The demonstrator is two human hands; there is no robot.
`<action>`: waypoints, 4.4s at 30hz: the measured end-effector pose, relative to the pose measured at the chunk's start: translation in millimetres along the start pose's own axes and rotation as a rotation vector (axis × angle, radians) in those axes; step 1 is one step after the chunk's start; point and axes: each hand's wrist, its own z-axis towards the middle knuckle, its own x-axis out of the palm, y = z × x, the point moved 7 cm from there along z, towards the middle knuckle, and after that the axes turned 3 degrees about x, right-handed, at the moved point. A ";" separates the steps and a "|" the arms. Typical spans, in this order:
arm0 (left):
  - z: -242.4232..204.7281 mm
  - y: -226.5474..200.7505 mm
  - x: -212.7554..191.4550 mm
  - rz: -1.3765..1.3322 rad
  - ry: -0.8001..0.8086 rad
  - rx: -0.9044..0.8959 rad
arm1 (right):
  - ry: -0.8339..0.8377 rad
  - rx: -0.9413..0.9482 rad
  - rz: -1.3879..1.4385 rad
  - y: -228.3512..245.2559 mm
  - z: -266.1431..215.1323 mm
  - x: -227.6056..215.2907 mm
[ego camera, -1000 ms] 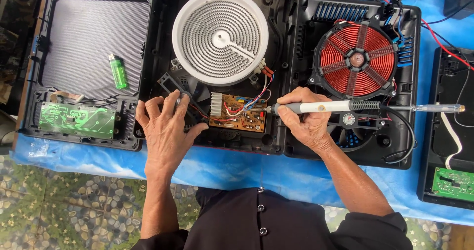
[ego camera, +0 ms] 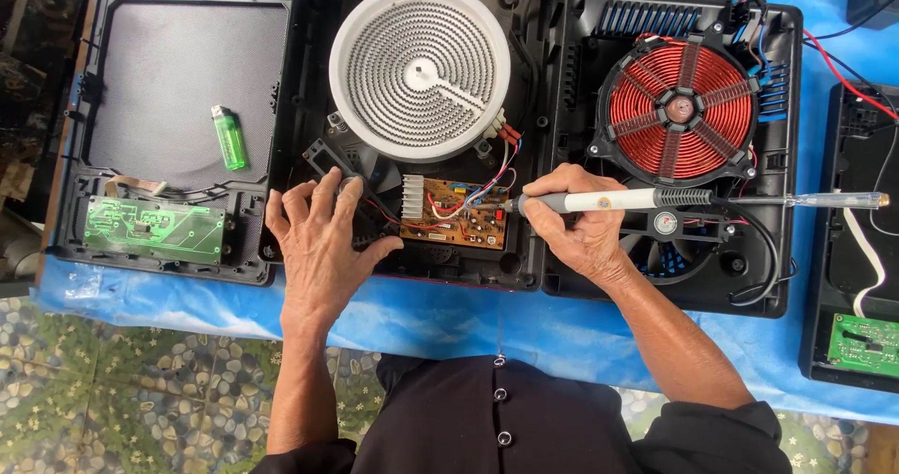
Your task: Soldering wires and repairing internal components of an induction cooker on a workshop table.
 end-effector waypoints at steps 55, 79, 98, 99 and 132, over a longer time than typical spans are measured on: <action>10.1 5.3 13.7 0.223 0.144 -0.013 | -0.468 -0.095 0.059 35.2 2.1 -142.0; 2.3 4.1 19.1 0.163 0.181 -0.035 | -0.256 -0.068 -0.399 -1.4 -13.0 -115.4; 2.3 0.8 17.8 0.190 0.160 0.003 | -0.245 0.036 -0.410 -11.8 -13.3 -115.4; 2.6 0.2 17.2 0.187 0.150 0.009 | -0.236 0.026 -0.424 -10.5 -11.7 -114.5; -3.3 0.7 21.0 0.173 0.133 -0.012 | -0.061 0.084 -0.658 -6.5 39.2 -105.6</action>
